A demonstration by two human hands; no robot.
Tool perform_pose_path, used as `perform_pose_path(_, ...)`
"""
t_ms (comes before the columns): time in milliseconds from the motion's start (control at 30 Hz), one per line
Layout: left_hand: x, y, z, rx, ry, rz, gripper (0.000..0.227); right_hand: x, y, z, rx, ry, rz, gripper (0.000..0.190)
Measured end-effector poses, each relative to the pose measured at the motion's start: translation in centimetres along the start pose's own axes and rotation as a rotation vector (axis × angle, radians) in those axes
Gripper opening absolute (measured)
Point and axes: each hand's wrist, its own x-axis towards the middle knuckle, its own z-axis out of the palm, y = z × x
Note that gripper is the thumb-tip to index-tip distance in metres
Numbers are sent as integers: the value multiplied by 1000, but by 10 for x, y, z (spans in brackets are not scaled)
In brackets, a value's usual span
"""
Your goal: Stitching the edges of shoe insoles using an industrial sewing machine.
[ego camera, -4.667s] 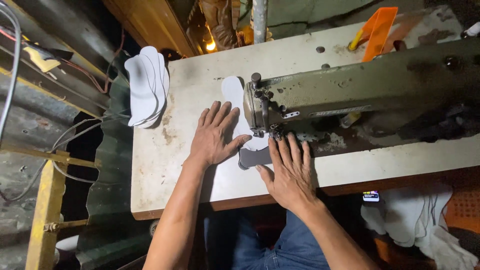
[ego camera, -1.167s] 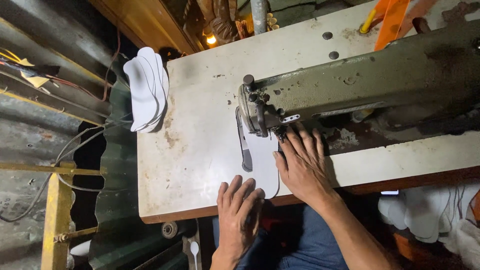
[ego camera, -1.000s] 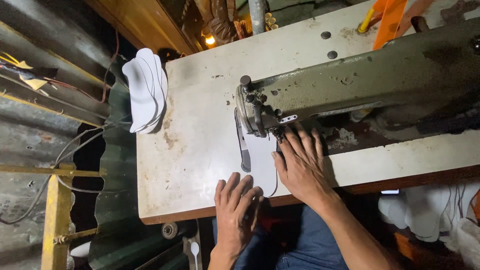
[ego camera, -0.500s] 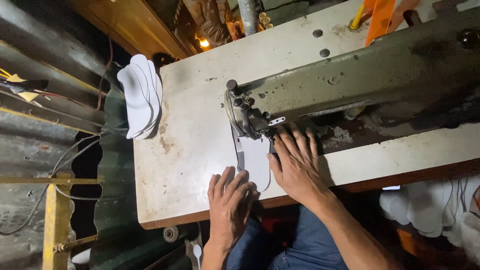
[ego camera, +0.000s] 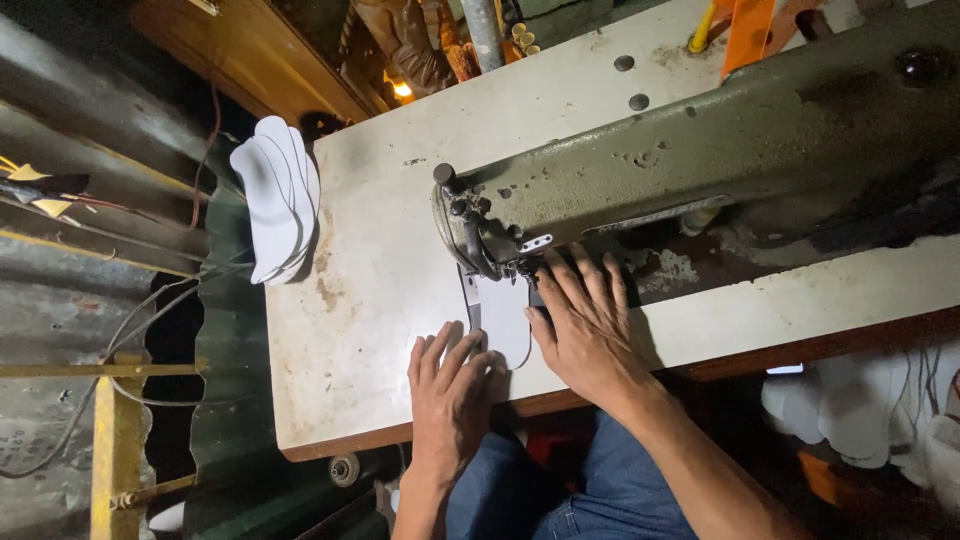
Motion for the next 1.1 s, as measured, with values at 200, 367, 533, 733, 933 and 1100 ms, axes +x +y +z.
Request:
perform_pose_path(200, 7, 0, -3, -1, -26, 6, 20, -2, 1, 5, -16, -1, 8, 43)
perform_pose_path(367, 13, -3, -1, 3, -16, 3, 17, -3, 2, 6, 31, -11, 12, 42)
perform_pose_path(533, 21, -6, -7, -57, -56, -28, 27, -3, 1, 4, 32, -14, 14, 42)
perform_pose_path(733, 32, -12, -12, -67, -111, -49, 35, -3, 2, 1, 46, -29, 5, 43)
perform_pose_path(933, 33, -20, -4, -79, -101, -70, 36, -1, 2, -1, 43, -25, 1, 40)
perform_pose_path(1100, 33, -18, 0, -47, -62, -71, 35, -1, 1, 0, 45, -13, 1, 36)
